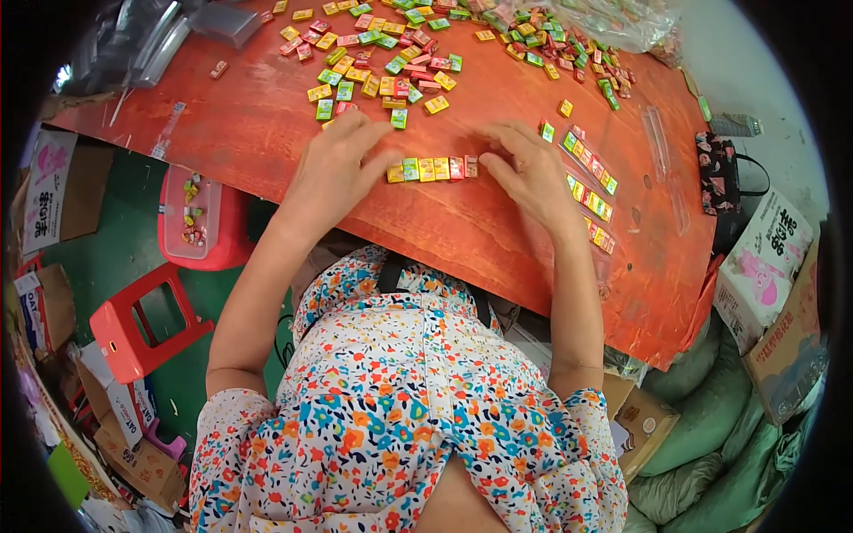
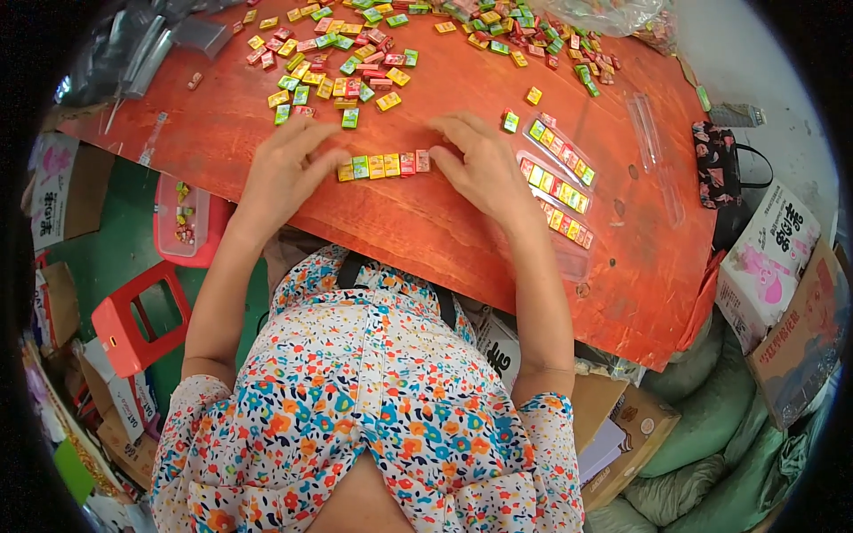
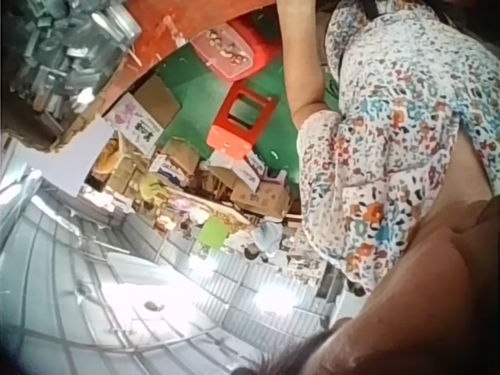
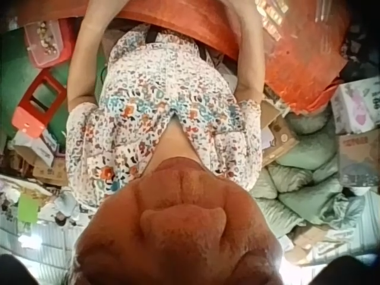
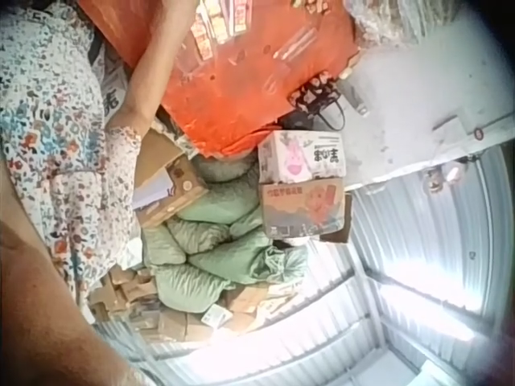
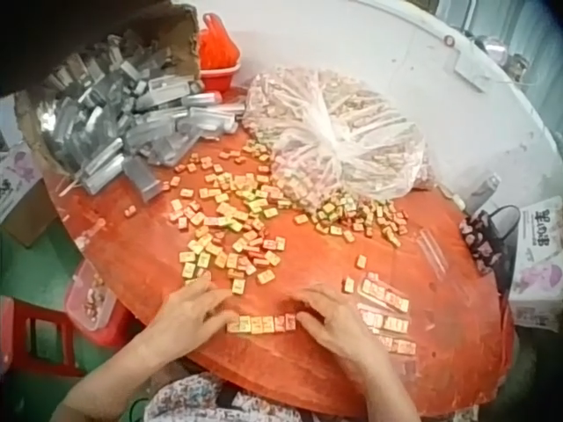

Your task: Sorting small colorful rectangular items into clear plastic containers and placing them into a cardboard box.

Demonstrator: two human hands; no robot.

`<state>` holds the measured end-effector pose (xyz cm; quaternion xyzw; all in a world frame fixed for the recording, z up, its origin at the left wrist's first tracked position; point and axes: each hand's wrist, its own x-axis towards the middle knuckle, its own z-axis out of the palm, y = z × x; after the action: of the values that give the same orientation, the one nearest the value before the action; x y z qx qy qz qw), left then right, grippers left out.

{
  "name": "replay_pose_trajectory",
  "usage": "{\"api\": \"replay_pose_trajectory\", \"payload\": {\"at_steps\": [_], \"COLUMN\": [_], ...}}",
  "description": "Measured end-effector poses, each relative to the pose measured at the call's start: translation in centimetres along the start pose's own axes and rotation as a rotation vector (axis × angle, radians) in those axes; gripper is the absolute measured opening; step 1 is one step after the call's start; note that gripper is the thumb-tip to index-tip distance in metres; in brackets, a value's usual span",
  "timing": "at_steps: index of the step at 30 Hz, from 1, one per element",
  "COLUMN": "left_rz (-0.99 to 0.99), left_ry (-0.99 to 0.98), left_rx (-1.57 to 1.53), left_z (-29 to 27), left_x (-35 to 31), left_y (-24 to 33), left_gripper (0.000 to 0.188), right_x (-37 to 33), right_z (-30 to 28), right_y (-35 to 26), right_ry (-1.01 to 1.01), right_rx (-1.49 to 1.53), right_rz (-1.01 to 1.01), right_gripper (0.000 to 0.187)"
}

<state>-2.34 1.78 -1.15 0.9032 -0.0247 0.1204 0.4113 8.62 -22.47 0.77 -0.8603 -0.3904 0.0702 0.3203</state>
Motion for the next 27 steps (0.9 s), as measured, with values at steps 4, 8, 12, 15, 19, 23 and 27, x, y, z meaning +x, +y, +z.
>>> {"api": "replay_pose_trajectory", "payload": {"at_steps": [4,8,12,15,19,23,27], "left_rz": [0.014,-0.005,-0.002,-0.069,-0.138,-0.092,-0.107], "left_ry": [0.095,0.056,0.103,0.069,-0.028,-0.003,-0.098], "left_rx": [0.268,0.402,0.312,0.256,0.143,0.097,0.032], "left_z": [0.2,1.4,0.9,-0.7,-0.4,-0.2,-1.1], "left_x": [2.5,3.9,2.8,0.8,-1.7,-2.3,-2.3], "left_y": [0.0,-0.6,-0.3,0.1,0.6,1.1,0.9], "left_gripper": [0.023,0.024,0.022,0.019,0.018,0.028,0.038], "right_x": [0.8,0.9,0.0,-1.0,-1.1,-0.9,-1.0], "right_z": [0.9,1.0,-0.2,-0.3,0.0,0.1,0.2], "right_y": [-0.6,-1.1,-1.2,-0.3,-0.6,-1.2,-1.0], "right_ry": [0.037,0.076,0.009,-0.063,-0.127,-0.153,-0.166], "right_rx": [0.0,-0.002,-0.007,0.022,-0.052,-0.032,-0.03], "right_rz": [0.013,-0.004,0.029,-0.003,-0.012,0.064,0.075], "right_gripper": [0.028,0.027,0.031,0.038,0.045,0.046,0.046]}}
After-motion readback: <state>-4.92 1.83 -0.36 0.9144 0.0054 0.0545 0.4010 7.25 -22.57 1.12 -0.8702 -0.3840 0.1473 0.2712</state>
